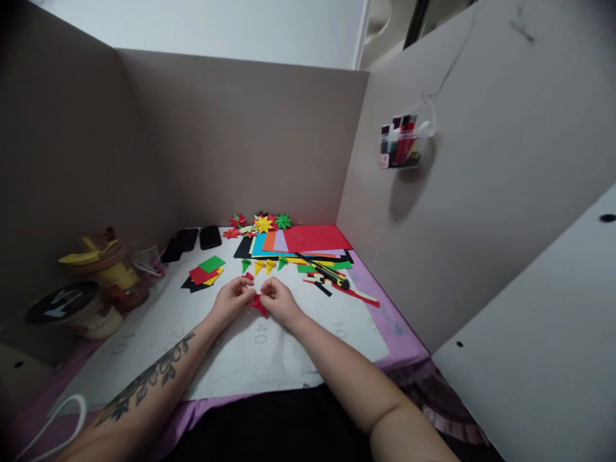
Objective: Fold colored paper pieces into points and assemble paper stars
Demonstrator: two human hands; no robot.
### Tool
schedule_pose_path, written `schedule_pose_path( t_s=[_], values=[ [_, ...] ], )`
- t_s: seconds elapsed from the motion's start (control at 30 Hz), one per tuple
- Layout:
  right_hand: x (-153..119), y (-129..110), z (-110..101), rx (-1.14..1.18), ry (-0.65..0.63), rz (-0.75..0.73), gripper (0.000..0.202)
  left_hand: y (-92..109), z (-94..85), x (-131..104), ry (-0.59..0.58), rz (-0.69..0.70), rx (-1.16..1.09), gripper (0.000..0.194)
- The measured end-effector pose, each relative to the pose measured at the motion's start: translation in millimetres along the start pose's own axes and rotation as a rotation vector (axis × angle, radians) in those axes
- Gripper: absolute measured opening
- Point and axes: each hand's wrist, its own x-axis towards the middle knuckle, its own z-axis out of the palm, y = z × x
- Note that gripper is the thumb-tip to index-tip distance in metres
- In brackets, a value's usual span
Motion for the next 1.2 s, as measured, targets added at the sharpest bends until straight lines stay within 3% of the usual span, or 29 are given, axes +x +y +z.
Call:
schedule_pose_path(
  t_s=[0.13,0.37,0.5,0.63,0.8,0.97,1.07,1.2],
  values=[
    [1.9,-2.3,-3.1,0.080,0.104,0.074,0.018,-1.7,-5.1,3.6,0.113,-0.014,-0.070,0.024],
    [2.3,-3.5,-1.4,0.127,0.090,0.153,0.026,3.6,3.4,-4.2,-0.127,0.006,0.044,0.021],
    [-0.1,-4.1,1.6,0.097,0.047,0.150,0.026,6.0,4.5,-7.8,-0.148,0.017,0.091,0.022],
    [-0.3,-5.9,1.0,0.004,0.078,0.051,0.021,5.9,3.7,-7.9,-0.170,-0.009,0.106,0.023],
    [4.1,-1.8,-7.8,-0.007,0.169,0.078,0.022,0.7,-7.9,0.9,0.045,-0.030,0.039,0.018],
    [28.5,9.9,-14.0,-0.179,0.245,0.007,0.020,-9.4,-30.0,15.5,0.289,-0.141,-0.247,0.018],
    [49.6,18.9,-11.2,-0.329,0.266,0.062,0.019,-14.4,-37.3,21.4,0.350,-0.176,-0.350,0.018],
    [62.7,28.4,-6.8,-0.527,0.261,0.119,0.016,-19.0,-39.5,24.3,0.357,-0.177,-0.325,0.018]
  ],
)
